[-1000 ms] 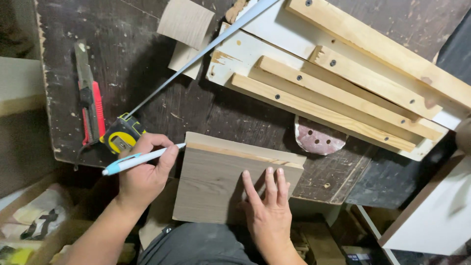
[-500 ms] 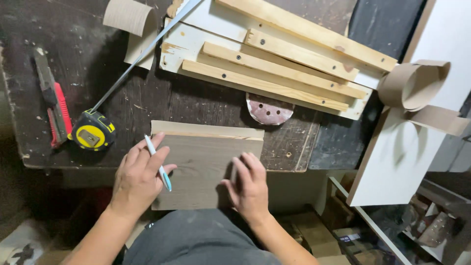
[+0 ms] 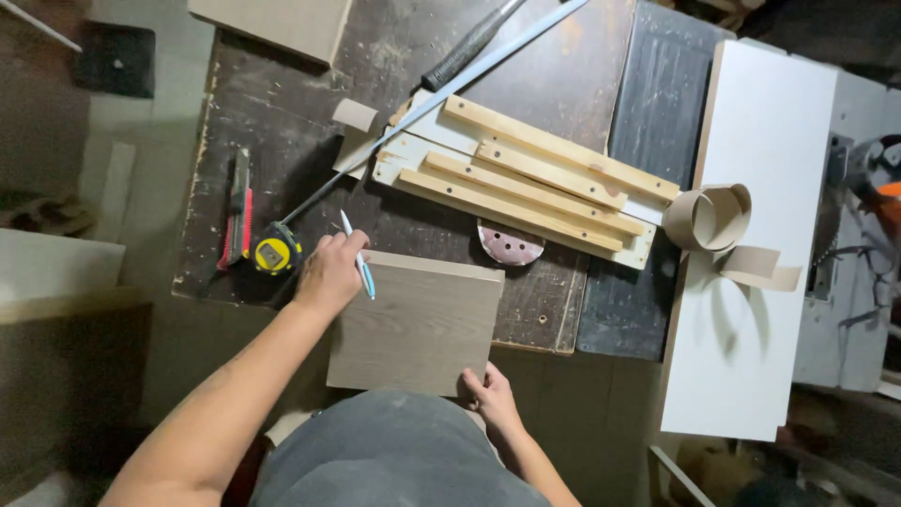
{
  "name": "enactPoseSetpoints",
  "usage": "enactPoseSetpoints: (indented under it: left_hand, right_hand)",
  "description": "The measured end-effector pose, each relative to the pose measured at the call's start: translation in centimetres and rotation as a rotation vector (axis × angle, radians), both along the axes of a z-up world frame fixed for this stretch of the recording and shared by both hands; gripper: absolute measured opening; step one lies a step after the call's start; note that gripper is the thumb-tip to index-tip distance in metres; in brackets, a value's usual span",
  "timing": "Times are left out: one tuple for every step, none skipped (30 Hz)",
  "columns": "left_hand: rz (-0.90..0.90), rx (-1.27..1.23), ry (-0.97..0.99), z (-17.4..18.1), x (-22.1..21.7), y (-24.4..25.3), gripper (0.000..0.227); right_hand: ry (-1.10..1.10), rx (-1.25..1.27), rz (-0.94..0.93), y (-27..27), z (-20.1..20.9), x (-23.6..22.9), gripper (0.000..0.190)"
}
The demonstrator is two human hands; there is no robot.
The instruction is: Measuring and marking a wooden board using a tape measure and a pencil
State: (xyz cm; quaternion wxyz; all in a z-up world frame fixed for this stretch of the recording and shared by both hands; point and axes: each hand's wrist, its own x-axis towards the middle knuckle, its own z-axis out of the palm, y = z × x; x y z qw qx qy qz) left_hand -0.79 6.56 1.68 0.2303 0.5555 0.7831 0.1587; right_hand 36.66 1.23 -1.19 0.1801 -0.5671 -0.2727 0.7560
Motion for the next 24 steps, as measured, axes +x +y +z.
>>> enactPoseSetpoints:
  left_hand:
    - [0.005,0.013,0.008,-0.6,-0.5,0.4,0.010]
    - [0.083,0.000,-0.068,-1.2,-1.0,0.9,0.010]
    - [0.159,-0.014,-0.148,-1.9,-1.5,1.6,0.021]
    - [0.161,-0.002,-0.144,-1.3,-1.8,1.9,0.021]
    - [0.251,-0.103,-0.195,-0.7,-2.2,2.2,0.023]
    - [0.341,-0.204,-0.248,-0.2,-2.5,2.6,0.025]
    - [0.343,-0.195,-0.248,-0.9,-2.8,2.7,0.025]
    - [0.320,-0.190,-0.247,-1.7,-3.2,2.9,0.024]
    - [0.296,-0.185,-0.245,-2.5,-3.6,3.0,0.024]
    - [0.299,-0.177,-0.244,-1.6,-3.3,3.2,0.024]
    - [0.296,-0.192,-0.276,-0.8,-3.1,3.4,0.021]
    - [0.292,-0.207,-0.309,0.1,-3.0,3.6,0.018]
    - [0.295,-0.203,-0.309,-0.4,-3.3,3.7,0.018]
    - [0.261,0.002,-0.287,-0.9,-3.7,3.9,0.014]
    - [0.226,0.205,-0.264,-1.4,-3.9,4.1,0.013]
    - [0.229,0.209,-0.265,0.0,-4.6,4.1,0.013]
    - [0.319,0.282,-0.228,1.4,-5.1,4.0,0.014]
    - [0.409,0.355,-0.190,2.8,-5.6,3.8,0.017]
    - [0.412,0.357,-0.192,4.5,-6.1,3.2,0.017]
    - [0.487,0.371,-0.204,6.4,-6.6,2.5,0.017]
    - [0.563,0.391,-0.211,8.4,-7.4,2.0,0.018]
    - [0.567,0.400,-0.209,8.1,-8.2,1.8,0.018]
    - [0.616,0.469,-0.300,7.6,-9.0,1.3,0.023]
    - [0.664,0.540,-0.391,7.2,-9.7,0.9,0.028]
  right_hand:
    - [0.008,0.013,0.005,0.2,0.0,0.0,0.014]
    - [-0.032,0.025,0.013,0.4,0.0,0.1,0.017]
    - [-0.075,0.036,0.019,0.7,0.0,0.2,0.020]
    - [-0.071,0.048,0.021,1.0,0.6,-0.1,0.020]
    - [-0.027,0.029,-0.013,1.2,1.1,-0.3,0.029]
    - [0.017,0.009,-0.046,1.4,1.6,-0.5,0.039]
    - [0.019,0.018,-0.042,1.5,1.6,-0.1,0.039]
    - [0.058,0.040,0.004,1.7,1.5,0.2,0.048]
    - [0.097,0.062,0.051,1.7,1.4,0.5,0.057]
    - [0.100,0.070,0.054,1.7,1.6,0.8,0.057]
    - [0.115,0.122,0.081,1.8,1.7,0.9,0.058]
    - [0.130,0.174,0.107,1.9,1.7,1.0,0.058]
    - [0.131,0.177,0.110,1.9,2.1,1.1,0.058]
    - [0.144,0.149,0.077,2.0,2.5,1.0,0.059]
    - [0.155,0.120,0.043,2.1,2.9,1.1,0.060]
    - [0.154,0.123,0.047,2.4,3.2,1.0,0.060]
    - [0.132,0.137,0.065,2.5,3.6,1.0,0.061]
    - [0.109,0.152,0.083,2.6,4.0,1.0,0.062]
    - [0.106,0.154,0.085,2.5,4.0,0.9,0.062]
    - [0.154,0.145,0.039,2.4,4.1,0.8,0.059]
    - [0.208,0.140,-0.004,2.6,4.1,0.4,0.056]
    - [0.212,0.147,0.002,2.7,3.5,0.3,0.056]
    - [0.208,0.149,-0.019,2.7,3.0,0.3,0.055]
    - [0.205,0.151,-0.040,2.7,2.4,0.4,0.054]
